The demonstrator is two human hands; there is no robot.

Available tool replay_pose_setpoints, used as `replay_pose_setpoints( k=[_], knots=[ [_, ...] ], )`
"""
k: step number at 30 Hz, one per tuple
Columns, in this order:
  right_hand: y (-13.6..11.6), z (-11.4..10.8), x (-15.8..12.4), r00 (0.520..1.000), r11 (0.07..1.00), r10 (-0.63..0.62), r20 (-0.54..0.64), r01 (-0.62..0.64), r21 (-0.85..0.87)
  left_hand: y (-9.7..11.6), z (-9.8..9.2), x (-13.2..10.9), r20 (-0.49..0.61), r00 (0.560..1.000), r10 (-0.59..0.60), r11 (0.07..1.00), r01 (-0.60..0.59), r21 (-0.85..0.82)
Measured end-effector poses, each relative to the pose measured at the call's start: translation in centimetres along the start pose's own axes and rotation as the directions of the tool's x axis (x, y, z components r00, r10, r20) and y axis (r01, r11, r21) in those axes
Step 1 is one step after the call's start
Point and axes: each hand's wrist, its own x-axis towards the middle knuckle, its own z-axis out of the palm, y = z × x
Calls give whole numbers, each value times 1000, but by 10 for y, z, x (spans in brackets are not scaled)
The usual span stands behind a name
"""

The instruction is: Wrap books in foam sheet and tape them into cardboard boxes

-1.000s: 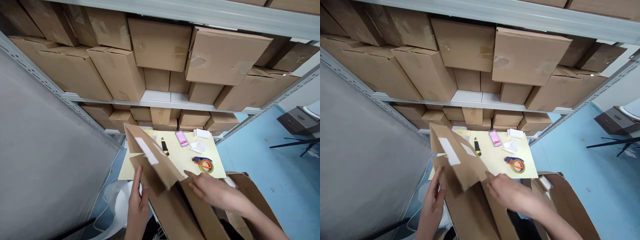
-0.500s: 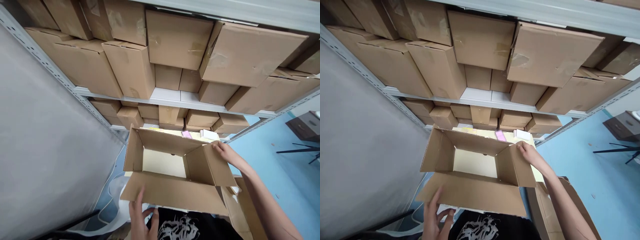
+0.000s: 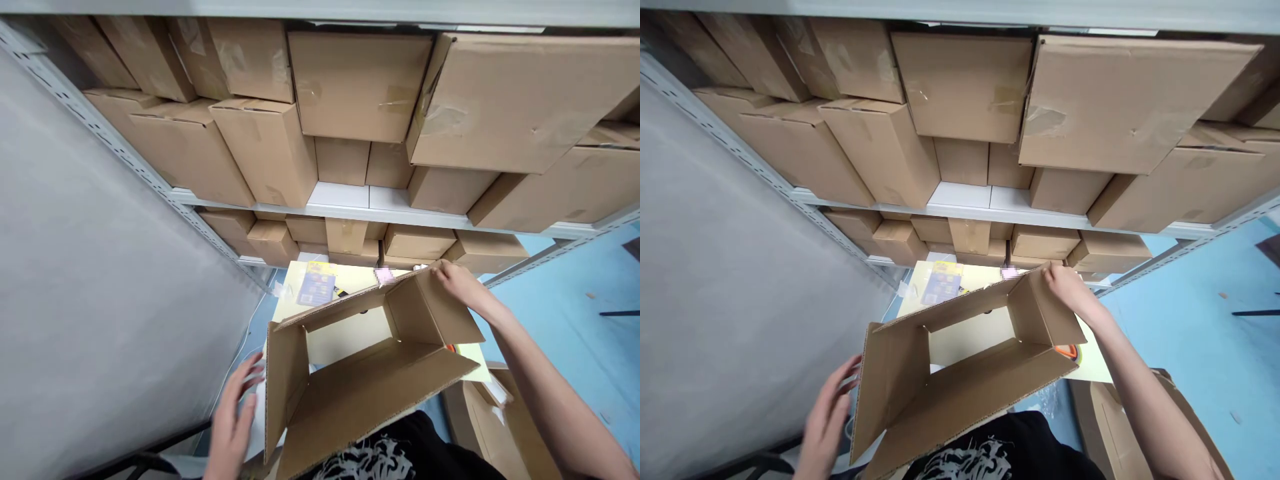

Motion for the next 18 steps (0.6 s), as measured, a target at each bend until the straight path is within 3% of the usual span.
replay_pose_setpoints(
  k=[2, 4, 8, 11, 15, 18],
  knots=[
    [-4, -2, -1, 1000, 1000, 6, -18, -7, -11, 0, 21, 15, 206, 977, 50, 998, -41, -45],
    [-9, -3, -3, 998, 999, 29, -47, -31, -30, 4, 39, 27, 302, 952, 39, 991, 2, -132],
    [-14, -1, -6, 997, 999, 37, -63, -36, 14, 19, 52, 44, 272, 958, -90, 944, 169, -284],
    [-9, 8, -8, 1000, 973, -25, -18, 28, 228, 30, 47, 51, 242, 962, -126, 917, 206, -343],
    [-2, 24, -17, 998, 803, -53, -13, 50, 594, 40, 49, 51, 284, 952, -110, 953, 182, -241],
    [-1, 30, -27, 999, 708, 3, 48, -36, 705, 39, 57, 51, 300, 950, -84, 985, 124, -117]
  ],
)
